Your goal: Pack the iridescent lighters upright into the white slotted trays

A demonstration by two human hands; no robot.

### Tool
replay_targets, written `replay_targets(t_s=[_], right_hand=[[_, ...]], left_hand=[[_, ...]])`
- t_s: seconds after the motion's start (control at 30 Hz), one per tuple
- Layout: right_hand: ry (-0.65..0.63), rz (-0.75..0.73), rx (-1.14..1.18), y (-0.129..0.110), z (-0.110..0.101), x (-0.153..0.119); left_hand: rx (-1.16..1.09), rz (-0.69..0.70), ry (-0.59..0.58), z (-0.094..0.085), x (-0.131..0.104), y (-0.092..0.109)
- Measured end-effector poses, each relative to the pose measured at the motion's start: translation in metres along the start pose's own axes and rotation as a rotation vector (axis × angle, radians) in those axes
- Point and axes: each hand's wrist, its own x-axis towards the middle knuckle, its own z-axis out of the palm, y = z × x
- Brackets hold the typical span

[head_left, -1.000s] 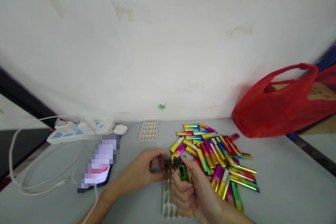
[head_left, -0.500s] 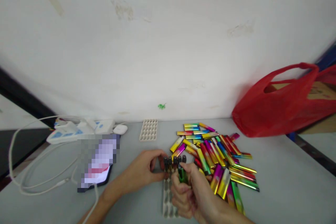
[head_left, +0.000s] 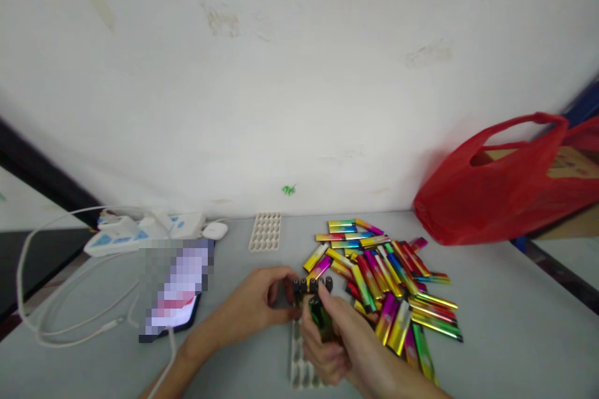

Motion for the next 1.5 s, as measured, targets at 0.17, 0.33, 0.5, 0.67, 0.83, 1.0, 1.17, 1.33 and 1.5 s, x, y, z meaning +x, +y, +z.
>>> replay_targets(t_s=[0.17,0.33,0.5,0.67,0.83,1.0,1.17,1.33,1.5], right_hand=[[-0.047,-0.203,-0.353,-0.013,0.006,-0.016],[-0.009,-0.353,-0.633,-0.028,0.001,-0.031],[0.116,-0.632,-0.969,-0.038,-0.003,-0.033],[0.134,-0.681,-1.168,-0.035,-0.007,-0.029],[0.127,-0.783,-1.354,-0.022,-0.017,-0.021],[0.177,-0.822,-1.523,-0.005,-0.030,-0.014],[0.199,-0.789,-1.567,0.002,-0.033,-0.013],[0.239,-0.809,-1.652,0.003,-0.029,-0.012],[0.258,-0.844,-1.796,0.002,-0.027,-0.011]], left_hand=[[-0.041,-0.002,-0.017,-0.003,-0.003,0.005],[0.013,-0.032,-0.063,-0.010,-0.008,0.007],[-0.030,-0.047,-0.082,-0.011,-0.008,0.007],[-0.071,-0.017,-0.094,-0.009,-0.006,0.005],[-0.077,-0.023,-0.101,-0.009,-0.005,0.004],[-0.043,-0.024,-0.105,-0.010,-0.006,0.005],[-0.038,-0.006,-0.106,-0.010,-0.007,0.005],[-0.033,-0.047,-0.102,-0.008,-0.006,0.002],[-0.047,-0.046,-0.089,-0.007,-0.005,-0.001]])
